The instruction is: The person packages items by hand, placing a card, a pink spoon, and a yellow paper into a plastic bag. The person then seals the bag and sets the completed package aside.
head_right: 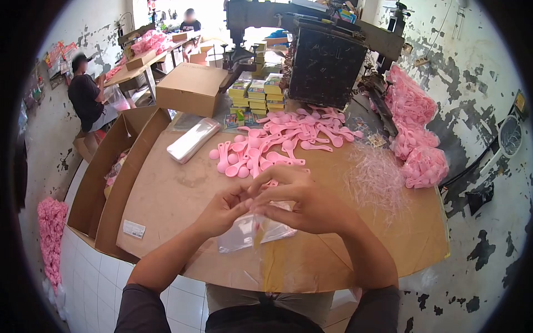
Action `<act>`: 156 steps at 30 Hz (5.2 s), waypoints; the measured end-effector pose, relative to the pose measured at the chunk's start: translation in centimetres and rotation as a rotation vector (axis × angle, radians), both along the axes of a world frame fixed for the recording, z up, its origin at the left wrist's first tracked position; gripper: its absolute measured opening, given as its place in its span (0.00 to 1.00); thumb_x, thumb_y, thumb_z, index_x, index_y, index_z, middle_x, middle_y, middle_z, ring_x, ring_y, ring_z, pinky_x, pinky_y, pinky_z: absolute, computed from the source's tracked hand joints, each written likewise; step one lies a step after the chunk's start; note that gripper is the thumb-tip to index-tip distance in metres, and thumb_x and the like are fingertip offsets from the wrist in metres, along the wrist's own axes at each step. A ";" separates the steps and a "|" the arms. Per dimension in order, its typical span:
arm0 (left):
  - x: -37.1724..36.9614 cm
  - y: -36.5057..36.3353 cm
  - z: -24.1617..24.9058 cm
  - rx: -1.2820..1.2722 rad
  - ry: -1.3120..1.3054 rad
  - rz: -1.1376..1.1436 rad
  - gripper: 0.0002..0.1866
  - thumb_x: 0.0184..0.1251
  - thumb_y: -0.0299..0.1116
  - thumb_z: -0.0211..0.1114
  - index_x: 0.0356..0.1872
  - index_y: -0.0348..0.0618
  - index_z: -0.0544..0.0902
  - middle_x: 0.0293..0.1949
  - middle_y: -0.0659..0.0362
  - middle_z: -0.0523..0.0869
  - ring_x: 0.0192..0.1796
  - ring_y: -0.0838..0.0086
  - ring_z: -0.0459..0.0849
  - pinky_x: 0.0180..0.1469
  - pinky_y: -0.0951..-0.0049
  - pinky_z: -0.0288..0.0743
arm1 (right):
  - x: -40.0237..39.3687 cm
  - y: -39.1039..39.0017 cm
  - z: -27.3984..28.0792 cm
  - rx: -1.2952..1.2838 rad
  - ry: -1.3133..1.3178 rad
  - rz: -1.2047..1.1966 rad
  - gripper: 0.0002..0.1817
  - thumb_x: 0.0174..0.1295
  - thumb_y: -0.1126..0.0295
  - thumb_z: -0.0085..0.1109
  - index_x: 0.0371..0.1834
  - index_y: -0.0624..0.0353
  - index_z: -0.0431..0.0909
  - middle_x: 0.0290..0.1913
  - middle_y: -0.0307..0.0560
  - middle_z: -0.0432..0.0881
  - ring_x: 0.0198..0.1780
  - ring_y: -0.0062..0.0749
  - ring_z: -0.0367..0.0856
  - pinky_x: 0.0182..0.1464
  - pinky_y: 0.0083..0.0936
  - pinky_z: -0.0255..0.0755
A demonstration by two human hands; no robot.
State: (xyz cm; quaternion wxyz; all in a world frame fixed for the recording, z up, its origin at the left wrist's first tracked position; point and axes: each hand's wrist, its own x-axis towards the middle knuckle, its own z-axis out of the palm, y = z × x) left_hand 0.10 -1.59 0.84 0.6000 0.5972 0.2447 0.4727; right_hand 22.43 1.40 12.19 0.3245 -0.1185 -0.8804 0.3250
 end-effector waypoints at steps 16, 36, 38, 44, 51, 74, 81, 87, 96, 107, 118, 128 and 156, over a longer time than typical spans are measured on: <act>0.9 -0.6 1.0 0.130 0.064 0.212 0.19 0.79 0.28 0.63 0.66 0.34 0.76 0.51 0.53 0.90 0.54 0.76 0.88 0.53 0.75 0.81 | -0.5 0.5 -1.1 0.017 -0.148 -0.386 0.07 0.64 0.72 0.70 0.43 0.62 0.87 0.31 0.44 0.84 0.31 0.27 0.80 0.32 0.26 0.73; 0.8 -1.4 0.4 0.424 0.573 0.413 0.28 0.73 0.27 0.67 0.71 0.34 0.72 0.36 0.52 0.93 0.33 0.75 0.91 0.35 0.73 0.84 | -2.7 1.4 -4.9 0.941 -0.258 -0.564 0.13 0.50 0.67 0.68 0.37 0.58 0.79 0.37 0.44 0.76 0.45 0.38 0.77 0.50 0.33 0.69; 1.0 -1.2 0.6 0.387 0.504 0.387 0.27 0.73 0.30 0.68 0.70 0.36 0.74 0.35 0.52 0.93 0.31 0.72 0.92 0.36 0.69 0.85 | -2.4 2.3 -4.5 0.843 -0.200 -0.614 0.11 0.52 0.69 0.66 0.36 0.58 0.77 0.36 0.45 0.74 0.43 0.37 0.76 0.48 0.33 0.69; 0.3 -0.4 1.2 0.040 0.175 0.233 0.23 0.78 0.25 0.62 0.71 0.35 0.73 0.45 0.49 0.93 0.48 0.75 0.91 0.51 0.72 0.84 | 9.7 5.1 -1.2 -0.710 0.175 -0.253 0.05 0.73 0.69 0.52 0.40 0.58 0.72 0.27 0.37 0.73 0.27 0.19 0.74 0.30 0.22 0.69; 0.2 0.0 1.0 -0.058 0.081 0.213 0.21 0.81 0.27 0.59 0.70 0.34 0.72 0.51 0.47 0.91 0.53 0.73 0.90 0.56 0.73 0.82 | 27.0 10.7 -9.3 0.547 -0.586 -1.173 0.21 0.64 0.82 0.51 0.60 0.58 0.77 0.42 0.55 0.82 0.47 0.49 0.82 0.53 0.43 0.75; 0.7 0.8 -0.5 -0.139 0.098 0.257 0.15 0.80 0.30 0.63 0.60 0.31 0.83 0.50 0.51 0.91 0.51 0.75 0.89 0.54 0.72 0.85 | 2.1 3.0 -10.0 -0.744 0.128 -0.226 0.10 0.72 0.77 0.63 0.53 0.67 0.83 0.46 0.39 0.85 0.47 0.20 0.84 0.51 0.20 0.78; 0.5 1.1 -1.1 -0.103 0.100 0.289 0.13 0.79 0.27 0.63 0.57 0.32 0.86 0.51 0.53 0.91 0.51 0.76 0.89 0.54 0.72 0.85 | 2.9 3.6 -11.1 -0.795 0.148 -0.234 0.09 0.71 0.80 0.61 0.51 0.66 0.86 0.46 0.39 0.85 0.47 0.20 0.84 0.52 0.21 0.78; -0.4 1.5 -1.3 -0.012 0.176 0.216 0.12 0.78 0.26 0.64 0.56 0.33 0.87 0.51 0.54 0.91 0.52 0.75 0.88 0.57 0.71 0.84 | 3.2 3.9 -11.1 -0.666 0.162 -0.211 0.09 0.70 0.80 0.62 0.49 0.65 0.88 0.45 0.42 0.85 0.44 0.19 0.83 0.48 0.20 0.78; -0.5 1.6 -0.8 -0.127 0.191 0.203 0.13 0.78 0.27 0.64 0.57 0.34 0.87 0.51 0.55 0.91 0.52 0.76 0.88 0.57 0.71 0.85 | 3.5 3.9 -11.2 -0.600 0.098 -0.230 0.09 0.68 0.77 0.67 0.50 0.65 0.88 0.47 0.43 0.86 0.45 0.20 0.83 0.48 0.20 0.78; -0.3 1.8 -1.0 -0.102 0.195 0.183 0.14 0.80 0.28 0.62 0.60 0.35 0.85 0.52 0.56 0.90 0.53 0.77 0.88 0.57 0.72 0.85 | 3.5 4.3 -12.4 -0.612 0.125 -0.179 0.13 0.71 0.78 0.63 0.57 0.65 0.83 0.50 0.41 0.83 0.49 0.21 0.82 0.52 0.21 0.78; -0.9 2.2 -1.0 -0.033 0.139 0.246 0.14 0.80 0.26 0.60 0.60 0.33 0.84 0.55 0.54 0.89 0.56 0.73 0.88 0.59 0.67 0.85 | 3.3 2.9 -11.0 -0.697 -0.051 -0.112 0.14 0.71 0.77 0.63 0.58 0.66 0.79 0.47 0.38 0.85 0.46 0.19 0.82 0.50 0.21 0.77; -2.5 1.7 1.7 -0.104 0.142 0.197 0.16 0.77 0.30 0.66 0.60 0.33 0.81 0.47 0.56 0.89 0.47 0.74 0.89 0.50 0.70 0.86 | 3.3 2.3 -6.2 -0.681 0.104 -0.239 0.14 0.73 0.75 0.61 0.59 0.66 0.81 0.45 0.39 0.87 0.46 0.20 0.84 0.49 0.22 0.77; 0.6 1.8 -2.4 0.190 0.798 0.361 0.14 0.63 0.32 0.76 0.47 0.41 0.86 0.34 0.58 0.87 0.33 0.70 0.83 0.40 0.68 0.78 | 11.4 4.0 -12.4 -0.204 -0.382 -0.667 0.20 0.57 0.68 0.76 0.52 0.61 0.84 0.45 0.48 0.80 0.49 0.40 0.82 0.52 0.34 0.77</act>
